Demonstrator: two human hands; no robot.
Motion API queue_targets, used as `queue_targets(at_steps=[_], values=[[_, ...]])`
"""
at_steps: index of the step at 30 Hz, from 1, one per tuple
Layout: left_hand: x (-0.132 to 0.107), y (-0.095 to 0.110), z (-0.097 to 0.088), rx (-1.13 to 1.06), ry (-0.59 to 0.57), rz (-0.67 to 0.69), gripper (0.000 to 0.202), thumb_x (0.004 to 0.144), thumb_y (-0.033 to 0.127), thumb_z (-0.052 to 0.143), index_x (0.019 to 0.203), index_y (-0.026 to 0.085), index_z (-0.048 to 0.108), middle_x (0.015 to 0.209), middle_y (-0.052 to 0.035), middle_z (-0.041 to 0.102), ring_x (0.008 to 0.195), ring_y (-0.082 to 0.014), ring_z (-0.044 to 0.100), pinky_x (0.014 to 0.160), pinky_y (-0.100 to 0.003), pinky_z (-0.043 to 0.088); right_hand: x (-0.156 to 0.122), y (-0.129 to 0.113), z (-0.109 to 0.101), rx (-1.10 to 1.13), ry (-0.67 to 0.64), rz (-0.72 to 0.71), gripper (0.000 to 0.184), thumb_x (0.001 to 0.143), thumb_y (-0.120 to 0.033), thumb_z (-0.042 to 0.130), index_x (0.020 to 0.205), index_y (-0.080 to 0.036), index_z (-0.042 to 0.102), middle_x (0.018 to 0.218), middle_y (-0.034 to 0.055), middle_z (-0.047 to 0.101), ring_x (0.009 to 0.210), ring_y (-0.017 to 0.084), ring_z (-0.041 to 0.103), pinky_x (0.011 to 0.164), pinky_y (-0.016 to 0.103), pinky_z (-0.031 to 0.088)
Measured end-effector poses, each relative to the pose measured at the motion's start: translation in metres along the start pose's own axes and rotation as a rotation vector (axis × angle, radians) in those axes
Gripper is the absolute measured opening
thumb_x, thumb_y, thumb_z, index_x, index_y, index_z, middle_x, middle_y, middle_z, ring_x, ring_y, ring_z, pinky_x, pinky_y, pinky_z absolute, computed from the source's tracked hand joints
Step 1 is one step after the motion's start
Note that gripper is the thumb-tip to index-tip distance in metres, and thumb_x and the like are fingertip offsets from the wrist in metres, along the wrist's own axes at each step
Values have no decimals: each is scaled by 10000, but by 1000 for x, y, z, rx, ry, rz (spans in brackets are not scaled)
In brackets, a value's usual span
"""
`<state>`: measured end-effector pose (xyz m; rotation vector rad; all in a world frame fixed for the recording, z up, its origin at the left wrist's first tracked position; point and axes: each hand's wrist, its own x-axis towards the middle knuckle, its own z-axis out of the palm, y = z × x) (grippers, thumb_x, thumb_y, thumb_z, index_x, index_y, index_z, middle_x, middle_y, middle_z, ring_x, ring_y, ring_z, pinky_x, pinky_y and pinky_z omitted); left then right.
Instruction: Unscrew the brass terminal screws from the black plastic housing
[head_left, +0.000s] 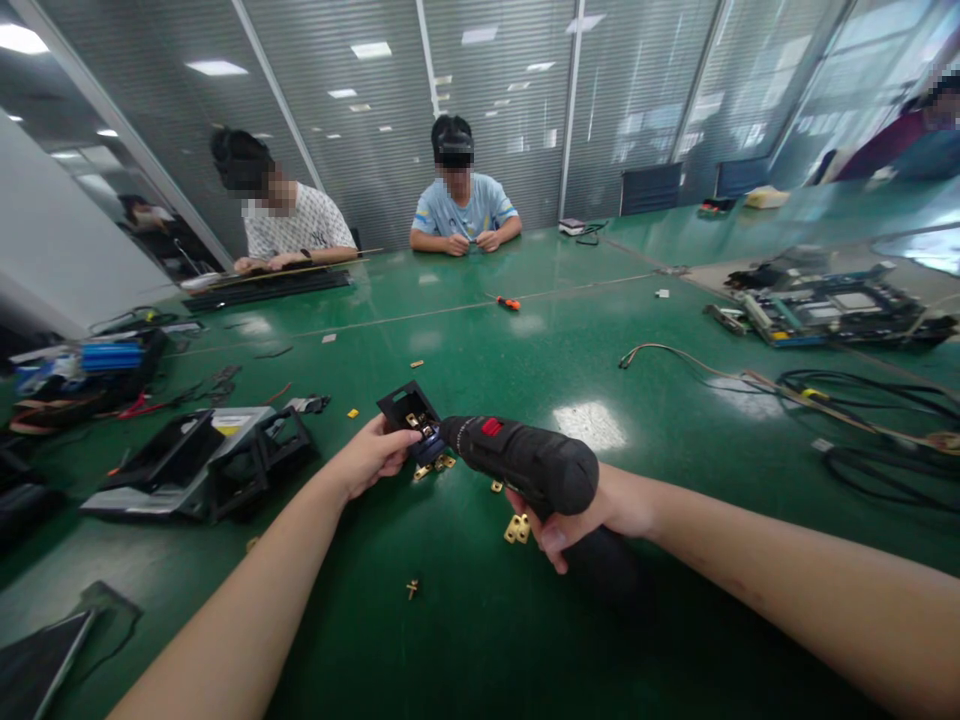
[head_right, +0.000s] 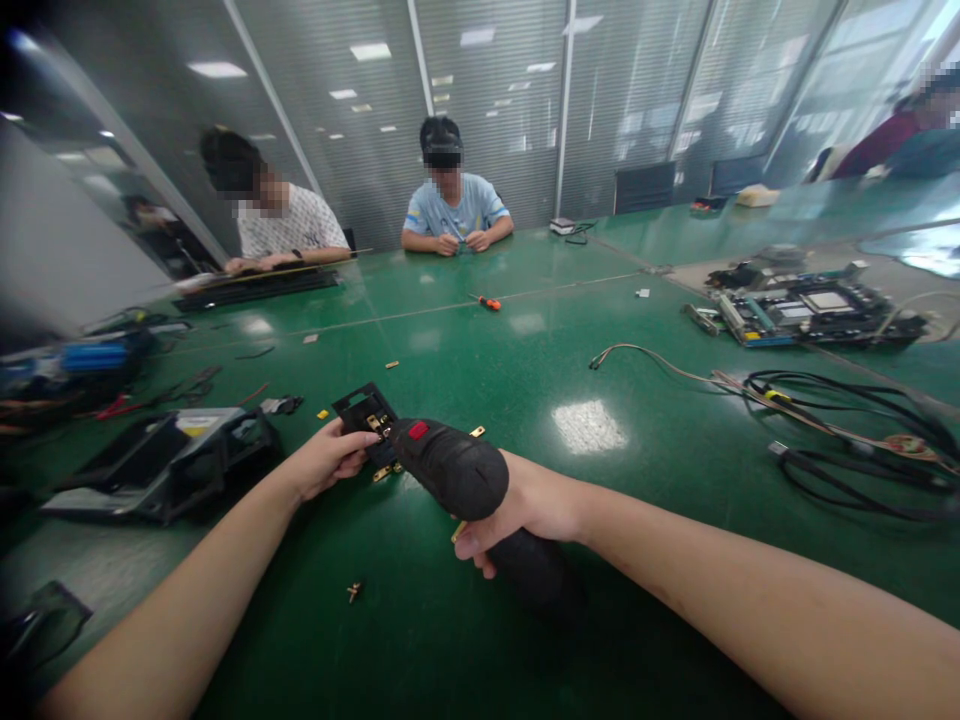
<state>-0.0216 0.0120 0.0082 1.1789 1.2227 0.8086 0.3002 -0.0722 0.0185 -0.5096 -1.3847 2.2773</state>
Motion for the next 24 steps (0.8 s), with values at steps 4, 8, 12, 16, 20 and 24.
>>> queue_targets(at_steps=[4,8,12,16,20,24], values=[[-2,4,7,19,50,12,472,657,305,891,984,194,570,538,100,450,399,-42,331,396,-153,183,-2,-4,5,26,42,15,458,613,-202,949,939,-124,637,660,-2,716,543,139,699,514,226,597],[-2,7,17,95,141,15,506,614,391,940,940,176,619,552,84,465,389,-47,347,384,-170,169,-2,-4,6,31,41,16,454,607,-202,952,931,-119,644,645,-6,703,539,146,696,509,235,600],[-1,7,23,133,235,22,544,570,409,953,955,159,662,581,59,531,392,-58,384,391,-185,200,-1,-2,3,19,35,9,476,617,-210,954,971,-118,649,647,-5,698,536,152,691,506,247,603],[-4,8,28,146,285,13,529,563,371,940,964,159,668,603,47,571,402,-66,404,401,-194,228,0,-2,3,8,58,9,514,610,-213,955,1016,-120,653,690,-7,699,552,158,699,522,274,622],[-7,9,36,104,324,77,499,575,321,924,977,164,675,581,44,584,401,-85,413,402,-210,250,-1,-3,6,-16,76,-4,502,603,-230,964,971,-117,642,651,-13,687,528,148,689,504,256,613],[-6,6,38,44,348,190,505,530,264,940,966,170,704,653,-11,682,573,-203,632,497,-276,450,-5,-5,9,-39,88,-14,481,632,-239,955,970,-122,633,681,4,712,541,139,696,520,245,610]])
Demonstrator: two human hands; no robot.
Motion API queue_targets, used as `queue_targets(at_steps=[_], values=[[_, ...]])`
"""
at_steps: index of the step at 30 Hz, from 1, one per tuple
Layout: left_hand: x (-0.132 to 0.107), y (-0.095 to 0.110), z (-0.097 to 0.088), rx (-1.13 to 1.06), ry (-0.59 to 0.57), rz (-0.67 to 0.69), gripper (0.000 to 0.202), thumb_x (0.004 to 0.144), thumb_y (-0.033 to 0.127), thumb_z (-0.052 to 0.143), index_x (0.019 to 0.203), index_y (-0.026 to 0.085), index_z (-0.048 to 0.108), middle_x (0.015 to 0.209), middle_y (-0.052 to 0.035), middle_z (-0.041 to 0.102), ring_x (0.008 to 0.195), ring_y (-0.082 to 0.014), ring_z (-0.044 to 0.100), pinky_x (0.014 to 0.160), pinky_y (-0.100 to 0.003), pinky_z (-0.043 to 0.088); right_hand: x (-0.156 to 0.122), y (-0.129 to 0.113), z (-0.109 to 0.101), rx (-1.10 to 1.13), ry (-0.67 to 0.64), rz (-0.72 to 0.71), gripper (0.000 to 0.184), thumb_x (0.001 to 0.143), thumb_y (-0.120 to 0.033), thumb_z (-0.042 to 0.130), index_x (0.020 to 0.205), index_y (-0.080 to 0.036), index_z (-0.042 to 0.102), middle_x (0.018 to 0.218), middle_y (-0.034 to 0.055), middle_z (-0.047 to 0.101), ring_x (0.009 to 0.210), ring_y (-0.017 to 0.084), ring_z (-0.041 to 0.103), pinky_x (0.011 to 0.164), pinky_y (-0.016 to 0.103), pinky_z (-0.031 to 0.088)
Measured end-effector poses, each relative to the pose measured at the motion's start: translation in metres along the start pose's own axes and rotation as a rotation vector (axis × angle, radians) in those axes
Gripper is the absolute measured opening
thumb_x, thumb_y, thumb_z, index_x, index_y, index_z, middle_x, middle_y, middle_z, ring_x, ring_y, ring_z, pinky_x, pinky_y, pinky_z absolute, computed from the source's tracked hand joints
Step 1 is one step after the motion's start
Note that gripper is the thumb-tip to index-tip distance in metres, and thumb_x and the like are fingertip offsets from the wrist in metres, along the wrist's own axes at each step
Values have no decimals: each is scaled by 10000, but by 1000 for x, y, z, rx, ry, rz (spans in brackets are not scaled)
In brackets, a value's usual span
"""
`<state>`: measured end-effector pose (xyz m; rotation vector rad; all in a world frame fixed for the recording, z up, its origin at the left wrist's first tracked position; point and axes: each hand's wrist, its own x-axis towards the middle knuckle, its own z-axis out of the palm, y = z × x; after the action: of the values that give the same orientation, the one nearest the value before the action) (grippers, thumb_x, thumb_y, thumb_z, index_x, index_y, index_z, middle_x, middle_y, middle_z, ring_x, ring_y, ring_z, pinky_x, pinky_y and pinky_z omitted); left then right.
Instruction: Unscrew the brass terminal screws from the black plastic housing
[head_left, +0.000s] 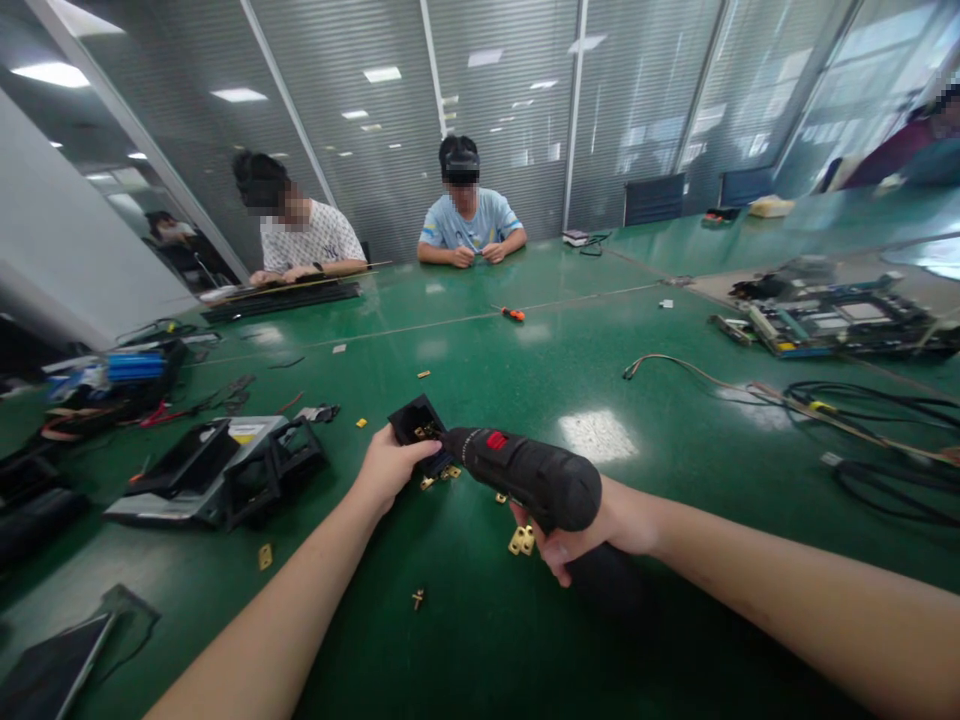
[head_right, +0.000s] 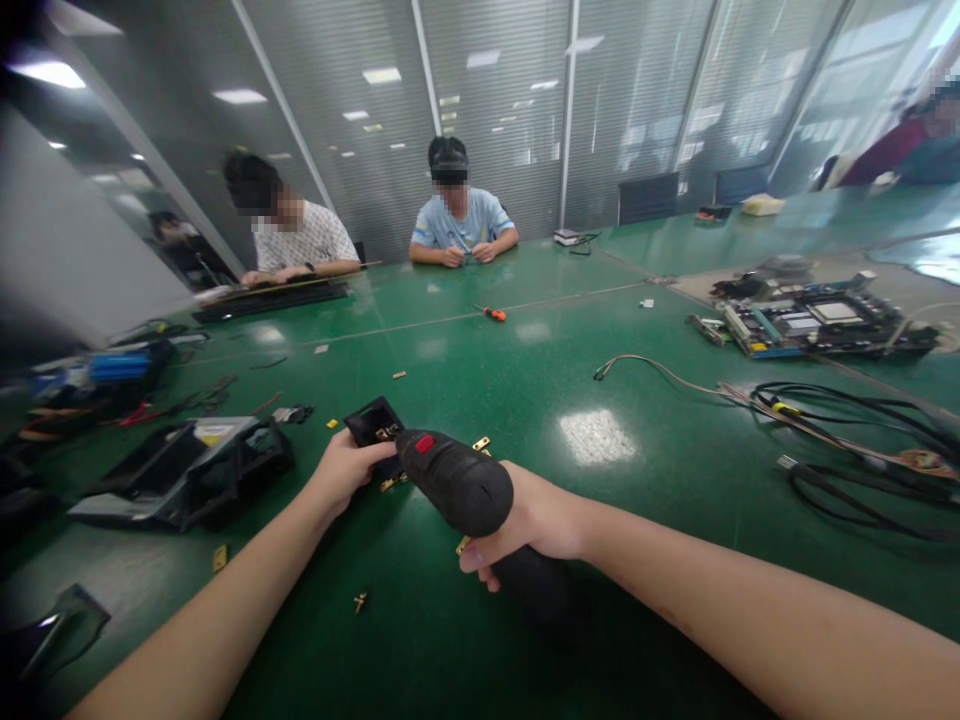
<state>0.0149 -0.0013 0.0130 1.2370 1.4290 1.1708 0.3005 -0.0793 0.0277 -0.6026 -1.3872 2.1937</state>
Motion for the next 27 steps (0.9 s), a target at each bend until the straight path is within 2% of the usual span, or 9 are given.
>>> queue_targets(at_steps=[3,6,9,14,18,21,23,27], values=[[5,-3,-6,-2,41,49,528,495,229,940,971,164,721,835,-55,772,774,-256,722,688,-353,566,-5,0,-4,8,-60,14,503,669,-243,939,1039,-136,614,699,3,726,548,154,709,550,278,626],[12,-6,-17,17,91,90,516,502,224,931,976,155,737,926,-69,795,849,-256,736,808,-378,575,-10,4,-13,21,-121,-28,537,715,-249,916,1144,-143,612,715,-1,727,577,165,724,565,282,622],[18,-8,-28,63,147,121,510,516,227,920,990,149,747,946,-82,797,875,-271,742,818,-388,576,-10,10,-19,24,-173,-124,588,737,-257,898,1234,-149,602,748,9,743,607,177,739,552,260,588],[18,-6,-35,148,165,147,475,515,213,896,962,167,739,899,-73,786,879,-292,734,782,-389,575,-10,10,-17,-53,-170,-272,571,785,-347,851,1249,-131,598,754,19,755,609,178,731,674,317,577],[13,1,-33,294,75,179,417,504,192,870,890,186,712,833,-49,752,849,-290,714,739,-368,555,-15,7,-18,-87,-99,-300,538,803,-409,825,1205,-129,604,725,17,744,615,180,719,729,334,550],[10,7,-31,419,81,251,403,498,217,875,854,187,688,815,-45,720,831,-288,697,732,-361,536,-17,7,-26,-43,-33,-322,557,783,-372,819,1230,-126,595,726,15,742,608,179,707,743,339,534],[8,10,-31,518,92,288,387,525,263,868,857,182,685,821,-49,713,826,-287,692,744,-368,530,-17,7,-32,-1,3,-318,546,790,-351,795,1242,-121,592,734,19,742,620,181,708,757,341,530],[5,14,-30,636,4,283,368,627,325,797,944,168,698,858,-50,739,855,-281,712,787,-375,542,-16,9,-44,44,45,-292,480,824,-352,742,1215,-107,608,746,27,733,638,182,716,795,344,535]])
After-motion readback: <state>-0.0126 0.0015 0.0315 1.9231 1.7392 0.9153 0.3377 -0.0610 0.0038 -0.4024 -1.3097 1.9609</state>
